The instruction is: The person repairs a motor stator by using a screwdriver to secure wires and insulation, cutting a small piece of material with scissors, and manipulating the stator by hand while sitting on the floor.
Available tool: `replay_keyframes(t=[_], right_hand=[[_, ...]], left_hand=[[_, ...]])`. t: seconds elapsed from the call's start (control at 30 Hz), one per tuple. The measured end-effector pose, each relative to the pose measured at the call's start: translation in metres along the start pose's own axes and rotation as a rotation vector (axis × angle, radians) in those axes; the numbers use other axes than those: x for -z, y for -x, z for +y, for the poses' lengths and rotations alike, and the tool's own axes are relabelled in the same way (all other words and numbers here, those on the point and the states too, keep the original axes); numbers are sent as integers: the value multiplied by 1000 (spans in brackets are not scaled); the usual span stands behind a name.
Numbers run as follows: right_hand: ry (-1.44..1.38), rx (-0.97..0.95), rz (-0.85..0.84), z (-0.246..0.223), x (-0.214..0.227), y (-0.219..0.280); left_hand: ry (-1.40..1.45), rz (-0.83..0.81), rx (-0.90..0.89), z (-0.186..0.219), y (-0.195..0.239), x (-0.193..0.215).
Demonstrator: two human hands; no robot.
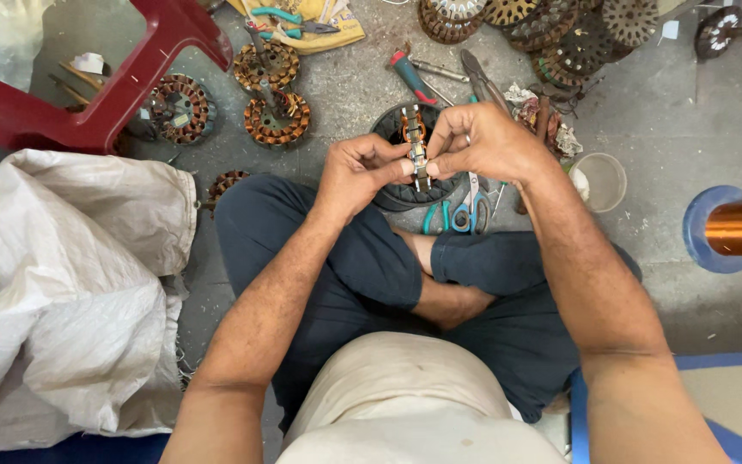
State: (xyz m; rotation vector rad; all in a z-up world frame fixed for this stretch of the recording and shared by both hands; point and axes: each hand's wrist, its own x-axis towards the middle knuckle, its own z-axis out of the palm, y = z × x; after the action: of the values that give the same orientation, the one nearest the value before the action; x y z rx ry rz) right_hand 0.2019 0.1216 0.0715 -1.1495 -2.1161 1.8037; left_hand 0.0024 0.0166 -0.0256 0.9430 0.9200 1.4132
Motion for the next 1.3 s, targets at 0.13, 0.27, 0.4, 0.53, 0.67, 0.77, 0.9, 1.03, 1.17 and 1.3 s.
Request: replay_keyframes(t=[0.13, 0.27, 0.4, 0.53, 0.67, 0.77, 0.9, 1.03, 1.17, 1.3], right_hand=[[-9, 54, 46, 4, -2, 4], [-166, 151, 246, 51, -8, 25], [-192, 55, 555, 135, 16, 41], [97, -354, 696, 225, 34, 51], [332, -635, 650, 269, 31, 34], [695, -599, 697, 289, 27, 16], [688, -620, 706, 292, 32, 12], [160, -620, 725, 271, 25, 25], [-150, -190, 876, 230, 16, 48], [-449, 248, 896, 150, -24, 74]], left_hand=[[-28, -21, -67, 2, 4, -1], [-177, 27, -179, 4, 11, -2], [-513, 74, -239, 28, 14, 3], [-769, -161, -417, 58, 0, 4], [-903, -288, -394, 58, -14, -11], [-698, -212, -165, 58, -14, -15], [-941, -111, -315, 59, -1, -29], [-1097, -85, -186, 63, 5, -35], [-620, -198, -226, 58, -2, -12], [-568, -273, -285, 47, -5, 3]])
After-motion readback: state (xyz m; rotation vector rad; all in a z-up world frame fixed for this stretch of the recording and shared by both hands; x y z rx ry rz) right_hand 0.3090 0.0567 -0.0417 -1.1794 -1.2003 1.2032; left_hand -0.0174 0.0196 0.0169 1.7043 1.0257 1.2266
